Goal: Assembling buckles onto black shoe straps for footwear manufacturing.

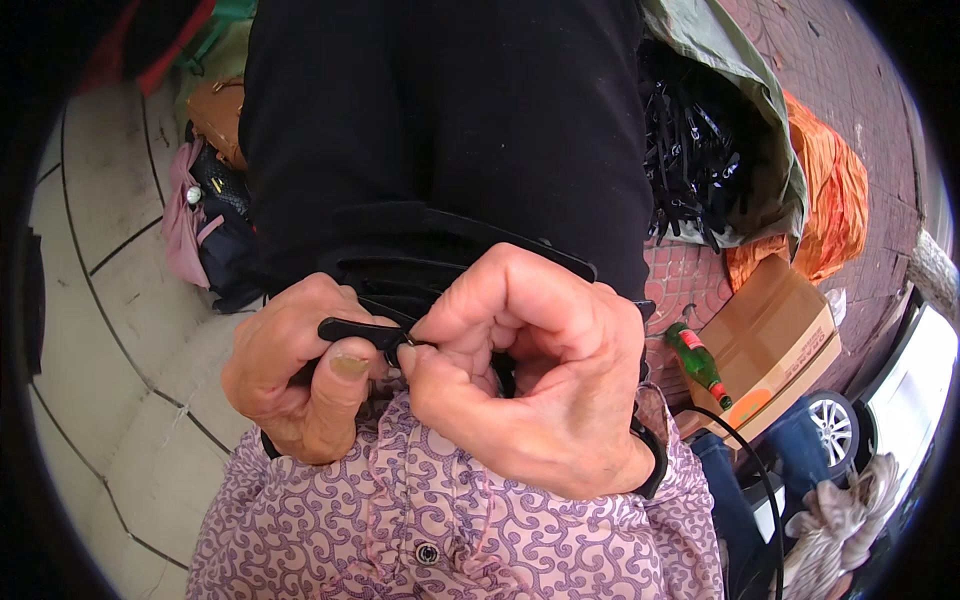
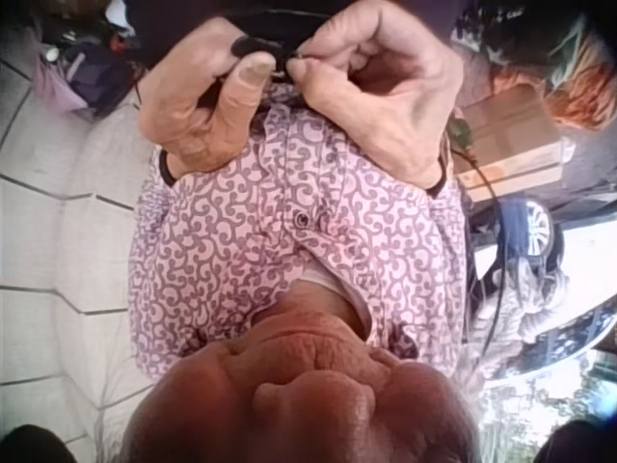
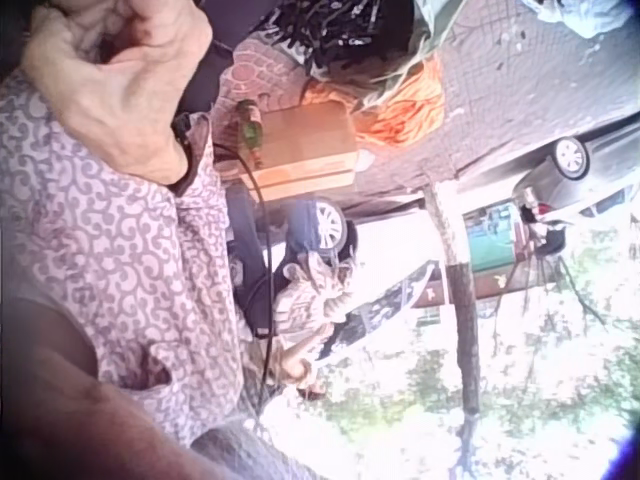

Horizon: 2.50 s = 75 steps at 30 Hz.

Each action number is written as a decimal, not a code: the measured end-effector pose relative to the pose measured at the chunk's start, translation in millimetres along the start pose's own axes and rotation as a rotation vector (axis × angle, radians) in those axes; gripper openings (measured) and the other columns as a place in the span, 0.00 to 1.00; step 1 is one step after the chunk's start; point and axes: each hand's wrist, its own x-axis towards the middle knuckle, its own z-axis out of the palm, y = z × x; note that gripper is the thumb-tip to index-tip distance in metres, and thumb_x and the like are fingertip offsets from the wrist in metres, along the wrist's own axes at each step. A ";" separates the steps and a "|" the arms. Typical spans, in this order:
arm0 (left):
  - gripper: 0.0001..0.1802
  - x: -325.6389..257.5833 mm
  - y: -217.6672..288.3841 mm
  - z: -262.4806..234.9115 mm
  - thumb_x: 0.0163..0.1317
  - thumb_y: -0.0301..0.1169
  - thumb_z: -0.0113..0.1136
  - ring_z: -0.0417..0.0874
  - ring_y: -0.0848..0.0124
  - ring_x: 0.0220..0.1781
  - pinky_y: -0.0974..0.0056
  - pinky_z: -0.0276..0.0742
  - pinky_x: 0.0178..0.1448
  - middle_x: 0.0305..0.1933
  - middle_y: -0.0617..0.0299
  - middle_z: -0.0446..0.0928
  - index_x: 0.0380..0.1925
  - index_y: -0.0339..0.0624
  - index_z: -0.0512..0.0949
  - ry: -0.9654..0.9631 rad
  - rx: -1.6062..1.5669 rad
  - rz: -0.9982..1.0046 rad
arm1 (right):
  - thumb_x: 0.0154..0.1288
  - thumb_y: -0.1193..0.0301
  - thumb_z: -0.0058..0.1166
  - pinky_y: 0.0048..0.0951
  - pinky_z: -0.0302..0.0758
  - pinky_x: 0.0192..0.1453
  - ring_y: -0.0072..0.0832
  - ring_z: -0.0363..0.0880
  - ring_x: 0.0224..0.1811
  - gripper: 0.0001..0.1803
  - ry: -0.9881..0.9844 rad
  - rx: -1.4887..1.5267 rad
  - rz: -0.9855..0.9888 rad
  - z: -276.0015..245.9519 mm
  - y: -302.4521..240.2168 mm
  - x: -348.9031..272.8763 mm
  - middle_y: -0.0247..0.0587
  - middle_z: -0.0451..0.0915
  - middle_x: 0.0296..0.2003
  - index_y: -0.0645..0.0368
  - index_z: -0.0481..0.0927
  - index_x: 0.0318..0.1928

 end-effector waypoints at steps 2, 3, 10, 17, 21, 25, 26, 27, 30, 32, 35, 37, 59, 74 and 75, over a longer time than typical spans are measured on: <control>0.06 -1.4 1.1 -1.9 0.52 0.19 0.67 0.77 0.66 0.18 0.68 0.70 0.20 0.22 0.53 0.77 0.26 0.29 0.78 -0.024 0.036 0.003 | 0.48 0.86 0.62 0.12 0.70 0.31 0.12 0.75 0.25 0.09 0.002 0.002 0.001 0.8 0.9 -0.1 0.35 0.79 0.25 0.65 0.76 0.29; 0.06 -2.4 1.3 -2.5 0.52 0.20 0.67 0.78 0.66 0.18 0.68 0.71 0.20 0.23 0.53 0.77 0.27 0.29 0.79 -0.038 0.072 0.004 | 0.48 0.86 0.62 0.12 0.71 0.32 0.12 0.75 0.25 0.09 0.006 0.007 0.025 1.6 1.1 0.1 0.35 0.79 0.25 0.65 0.76 0.29; 0.09 -7.7 -5.1 0.2 0.52 0.22 0.69 0.78 0.68 0.18 0.69 0.72 0.19 0.24 0.52 0.77 0.32 0.28 0.80 -0.022 0.130 0.131 | 0.50 0.86 0.61 0.12 0.72 0.32 0.11 0.77 0.26 0.08 0.040 -0.022 0.035 5.0 2.7 -3.3 0.35 0.80 0.25 0.65 0.76 0.29; 0.10 -5.0 -7.2 0.5 0.53 0.23 0.69 0.78 0.68 0.19 0.70 0.73 0.20 0.23 0.53 0.76 0.32 0.27 0.80 -0.021 0.112 0.153 | 0.54 0.87 0.61 0.10 0.65 0.25 0.06 0.71 0.21 0.07 0.070 0.183 0.088 8.9 1.8 -2.5 0.28 0.77 0.21 0.66 0.77 0.30; 0.09 -7.3 -6.4 1.9 0.55 0.22 0.67 0.78 0.68 0.19 0.69 0.72 0.21 0.23 0.53 0.76 0.33 0.27 0.80 -0.021 0.044 0.132 | 0.55 0.88 0.59 0.15 0.74 0.23 0.17 0.78 0.19 0.08 0.012 0.198 0.094 6.2 3.0 -4.0 0.43 0.81 0.27 0.69 0.75 0.34; 0.06 -1.9 0.4 -0.6 0.57 0.22 0.65 0.75 0.69 0.18 0.69 0.68 0.21 0.21 0.55 0.75 0.29 0.28 0.78 -0.009 -0.072 -0.046 | 0.56 0.87 0.59 0.16 0.74 0.23 0.18 0.78 0.20 0.08 0.007 0.205 0.075 4.6 4.0 -1.4 0.44 0.81 0.27 0.70 0.75 0.36; 0.07 -1.2 2.4 -1.7 0.57 0.22 0.64 0.73 0.70 0.18 0.70 0.65 0.21 0.21 0.56 0.73 0.26 0.30 0.76 -0.012 -0.118 -0.143 | 0.56 0.87 0.59 0.16 0.74 0.23 0.18 0.78 0.20 0.08 0.002 0.203 0.076 4.9 3.0 -1.8 0.44 0.81 0.27 0.70 0.75 0.36; 0.08 -1.0 3.7 -2.7 0.58 0.22 0.63 0.71 0.71 0.17 0.70 0.63 0.21 0.20 0.57 0.72 0.24 0.31 0.75 -0.014 -0.163 -0.240 | 0.56 0.87 0.59 0.14 0.71 0.25 0.14 0.77 0.22 0.08 0.014 0.204 0.092 5.6 1.3 -2.6 0.39 0.80 0.26 0.70 0.76 0.37; 0.10 -3.2 6.8 1.1 0.61 0.24 0.61 0.69 0.79 0.18 0.73 0.60 0.21 0.19 0.62 0.71 0.23 0.34 0.73 0.077 -0.225 -0.440 | 0.57 0.88 0.60 0.12 0.70 0.28 0.11 0.77 0.26 0.09 -0.016 0.245 0.090 4.0 2.6 -3.7 0.36 0.81 0.26 0.71 0.78 0.40; 0.13 0.1 12.0 0.8 0.64 0.26 0.60 0.66 0.86 0.19 0.75 0.57 0.22 0.18 0.69 0.69 0.22 0.35 0.72 0.108 -0.315 -0.572 | 0.58 0.88 0.60 0.13 0.72 0.30 0.13 0.78 0.27 0.10 -0.052 0.283 0.072 3.8 3.9 -4.2 0.38 0.82 0.28 0.72 0.78 0.41; 0.15 -3.0 7.0 -0.1 0.70 0.32 0.54 0.66 0.84 0.16 0.77 0.56 0.21 0.19 0.66 0.70 0.23 0.39 0.71 0.071 -0.285 -0.501 | 0.59 0.87 0.60 0.17 0.77 0.32 0.18 0.81 0.29 0.11 -0.056 0.392 0.063 3.8 5.1 -5.2 0.44 0.82 0.31 0.73 0.77 0.42; 0.15 -4.1 6.1 -3.0 0.69 0.32 0.54 0.66 0.85 0.16 0.76 0.56 0.21 0.19 0.67 0.70 0.23 0.39 0.71 0.070 -0.287 -0.479 | 0.58 0.87 0.61 0.20 0.80 0.33 0.23 0.83 0.30 0.11 -0.128 0.500 0.092 0.8 9.2 -5.3 0.48 0.83 0.33 0.74 0.76 0.42; 0.09 -5.4 -1.9 -0.3 0.57 0.21 0.59 0.68 0.72 0.17 0.68 0.58 0.21 0.18 0.57 0.70 0.20 0.31 0.72 0.084 -0.047 -0.051 | 0.52 0.90 0.60 0.14 0.76 0.35 0.16 0.82 0.30 0.08 -0.001 0.229 0.167 5.3 -2.7 -5.4 0.39 0.83 0.28 0.70 0.78 0.34; 0.08 -3.8 -6.7 2.0 0.52 0.19 0.67 0.68 0.69 0.14 0.69 0.63 0.17 0.17 0.58 0.67 0.23 0.32 0.75 0.083 0.103 0.153 | 0.51 0.88 0.60 0.11 0.70 0.30 0.10 0.75 0.24 0.06 0.015 0.147 0.226 7.9 -3.4 1.2 0.31 0.78 0.23 0.69 0.78 0.31; 0.07 -3.6 -5.6 2.1 0.52 0.20 0.67 0.69 0.70 0.14 0.69 0.64 0.17 0.18 0.58 0.67 0.24 0.31 0.76 0.072 0.112 0.150 | 0.51 0.87 0.60 0.10 0.69 0.30 0.09 0.75 0.24 0.06 0.011 0.125 0.221 7.2 -3.2 1.1 0.31 0.78 0.23 0.69 0.78 0.31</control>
